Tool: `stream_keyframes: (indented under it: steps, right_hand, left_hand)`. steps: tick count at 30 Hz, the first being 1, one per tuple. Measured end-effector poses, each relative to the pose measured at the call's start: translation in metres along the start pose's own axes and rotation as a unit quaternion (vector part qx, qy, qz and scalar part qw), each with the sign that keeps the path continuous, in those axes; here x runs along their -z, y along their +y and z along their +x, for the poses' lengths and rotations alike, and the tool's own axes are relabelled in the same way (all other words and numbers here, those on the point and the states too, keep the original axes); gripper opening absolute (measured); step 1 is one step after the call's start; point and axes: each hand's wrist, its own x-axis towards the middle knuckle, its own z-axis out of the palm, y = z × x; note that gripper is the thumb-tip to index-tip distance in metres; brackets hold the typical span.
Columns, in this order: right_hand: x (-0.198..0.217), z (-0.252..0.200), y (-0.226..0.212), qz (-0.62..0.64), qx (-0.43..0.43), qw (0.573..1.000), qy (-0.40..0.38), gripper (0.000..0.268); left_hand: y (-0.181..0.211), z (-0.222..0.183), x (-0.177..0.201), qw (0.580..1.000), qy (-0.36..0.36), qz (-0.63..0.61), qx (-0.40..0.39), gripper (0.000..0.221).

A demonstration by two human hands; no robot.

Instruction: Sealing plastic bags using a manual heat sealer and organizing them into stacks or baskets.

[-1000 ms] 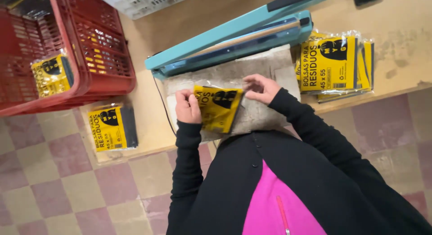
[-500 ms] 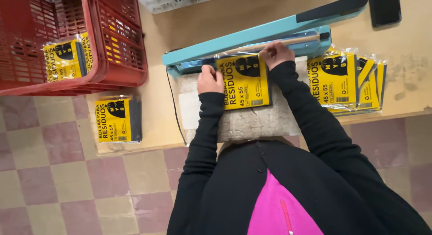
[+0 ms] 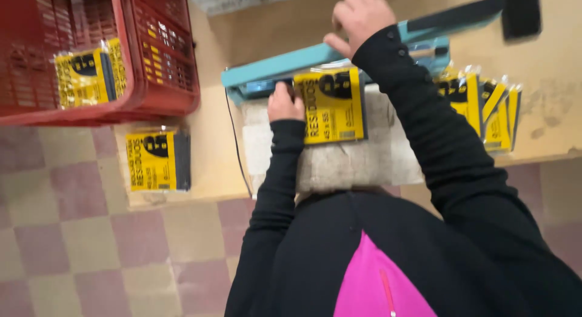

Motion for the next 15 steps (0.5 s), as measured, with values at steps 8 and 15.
stream_keyframes:
  steps: [8,15]
  right_hand:
    - [-0.071,-0.056,0.039,0.191,-0.221,0.938,-0.187,0.029]
    - [-0.090,-0.084,0.057,0.219,-0.202,0.938,-0.177,0.028]
  left_hand:
    - [0.002,0.000,0.006,1.000,-0.007,0.002,0.016,0.023]
    - [-0.020,-0.010,0.073,0.994,-0.014,-0.037,0.104,0.020]
